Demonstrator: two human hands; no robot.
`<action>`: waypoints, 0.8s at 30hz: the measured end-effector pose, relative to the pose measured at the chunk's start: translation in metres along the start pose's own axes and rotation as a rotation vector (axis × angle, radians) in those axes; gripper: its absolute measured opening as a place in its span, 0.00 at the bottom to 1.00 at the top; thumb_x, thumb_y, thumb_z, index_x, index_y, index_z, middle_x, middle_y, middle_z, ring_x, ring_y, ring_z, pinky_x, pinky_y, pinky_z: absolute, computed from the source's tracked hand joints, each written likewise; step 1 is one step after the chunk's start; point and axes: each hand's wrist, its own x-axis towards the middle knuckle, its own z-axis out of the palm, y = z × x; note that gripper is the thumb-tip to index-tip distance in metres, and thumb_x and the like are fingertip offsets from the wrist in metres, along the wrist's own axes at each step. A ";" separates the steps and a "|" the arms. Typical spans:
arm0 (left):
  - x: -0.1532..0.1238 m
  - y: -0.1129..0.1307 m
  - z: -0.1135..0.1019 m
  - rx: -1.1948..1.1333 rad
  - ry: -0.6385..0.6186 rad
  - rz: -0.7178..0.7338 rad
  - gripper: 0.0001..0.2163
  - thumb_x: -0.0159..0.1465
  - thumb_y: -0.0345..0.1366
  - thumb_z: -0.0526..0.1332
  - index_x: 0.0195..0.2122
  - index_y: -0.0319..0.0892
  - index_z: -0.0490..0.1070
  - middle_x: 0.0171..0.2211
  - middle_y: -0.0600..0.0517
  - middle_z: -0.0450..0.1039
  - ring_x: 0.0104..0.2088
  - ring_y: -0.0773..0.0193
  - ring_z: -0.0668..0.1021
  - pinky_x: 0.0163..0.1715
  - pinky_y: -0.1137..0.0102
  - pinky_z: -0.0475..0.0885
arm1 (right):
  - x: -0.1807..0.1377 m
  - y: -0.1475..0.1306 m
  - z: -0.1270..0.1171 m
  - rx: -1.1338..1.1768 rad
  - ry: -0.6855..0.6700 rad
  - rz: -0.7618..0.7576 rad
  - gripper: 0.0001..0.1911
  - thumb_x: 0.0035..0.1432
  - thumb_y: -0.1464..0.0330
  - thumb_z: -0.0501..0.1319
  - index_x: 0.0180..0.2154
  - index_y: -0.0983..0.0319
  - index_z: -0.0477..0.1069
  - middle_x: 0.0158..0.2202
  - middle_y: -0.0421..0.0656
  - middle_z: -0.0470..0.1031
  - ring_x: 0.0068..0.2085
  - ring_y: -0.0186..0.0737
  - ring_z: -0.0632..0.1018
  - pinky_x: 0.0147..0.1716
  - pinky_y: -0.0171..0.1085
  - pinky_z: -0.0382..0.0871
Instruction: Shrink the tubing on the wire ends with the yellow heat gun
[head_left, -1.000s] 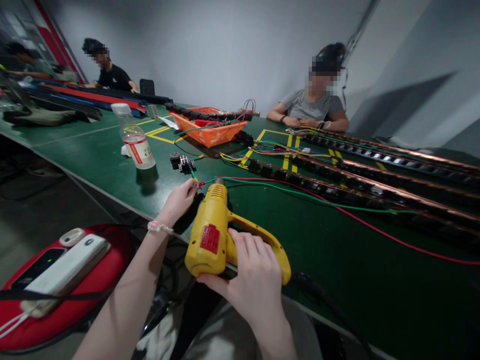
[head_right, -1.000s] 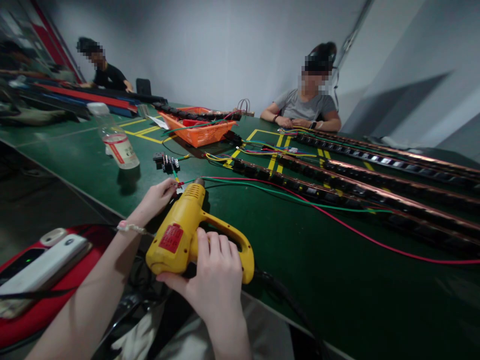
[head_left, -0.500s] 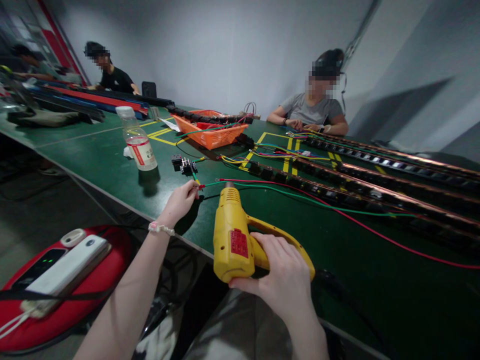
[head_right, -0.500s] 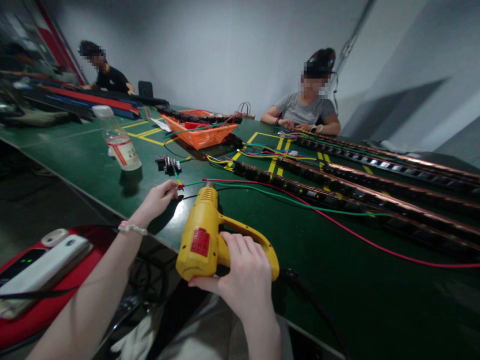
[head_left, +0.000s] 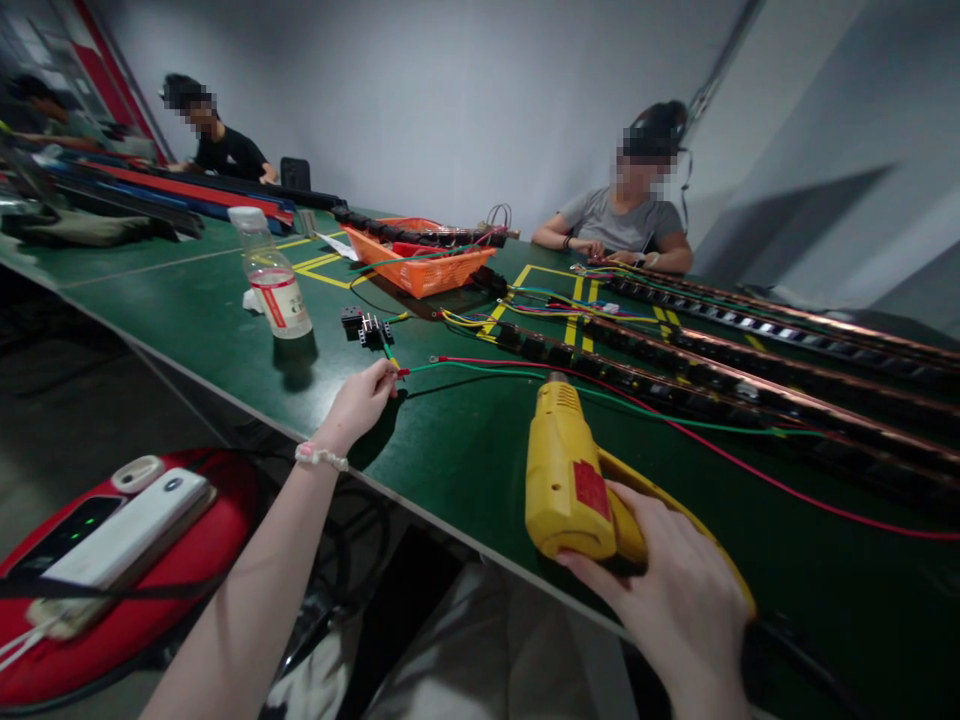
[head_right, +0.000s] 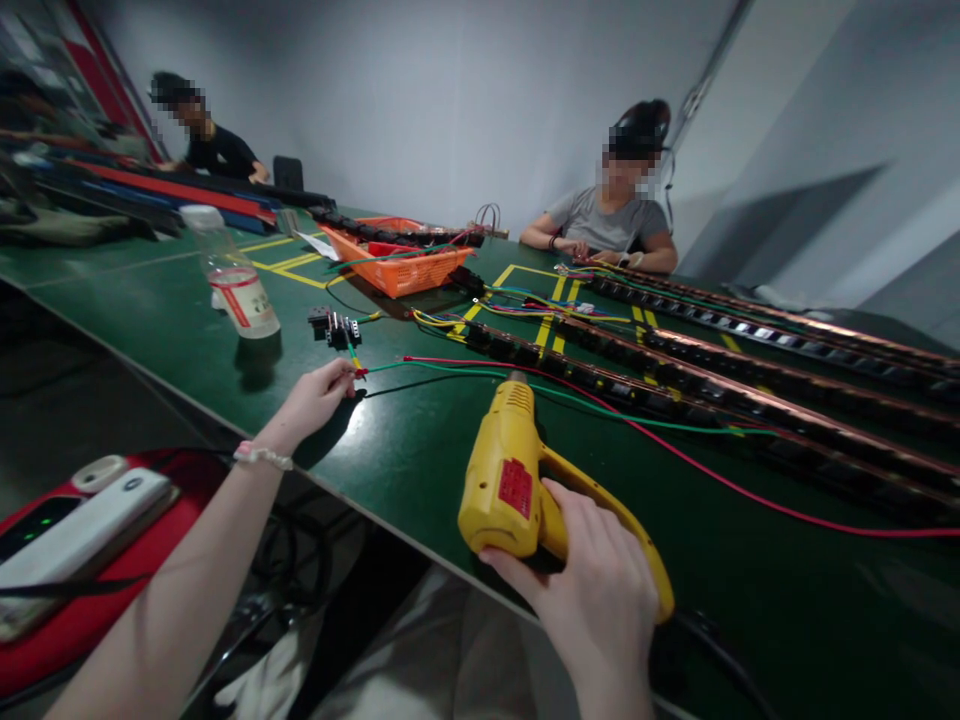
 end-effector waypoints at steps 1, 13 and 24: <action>0.000 0.000 0.000 0.003 0.001 0.001 0.10 0.64 0.39 0.48 0.34 0.43 0.66 0.26 0.53 0.72 0.27 0.64 0.72 0.28 0.72 0.61 | -0.001 0.000 0.000 -0.017 0.008 -0.007 0.39 0.44 0.39 0.55 0.48 0.61 0.66 0.38 0.45 0.75 0.38 0.46 0.74 0.36 0.40 0.62; 0.001 -0.001 0.003 0.028 0.019 0.004 0.10 0.64 0.39 0.48 0.34 0.44 0.67 0.26 0.52 0.72 0.26 0.63 0.72 0.27 0.72 0.60 | 0.000 -0.035 0.004 -0.015 0.048 -0.033 0.38 0.49 0.40 0.53 0.48 0.65 0.66 0.40 0.50 0.74 0.39 0.47 0.73 0.38 0.42 0.61; 0.000 0.001 0.002 0.068 0.003 0.021 0.11 0.64 0.40 0.48 0.37 0.45 0.67 0.26 0.52 0.72 0.26 0.64 0.72 0.26 0.73 0.60 | 0.014 -0.092 0.017 0.211 0.009 -0.063 0.41 0.48 0.38 0.51 0.46 0.66 0.67 0.40 0.49 0.73 0.40 0.47 0.71 0.41 0.43 0.60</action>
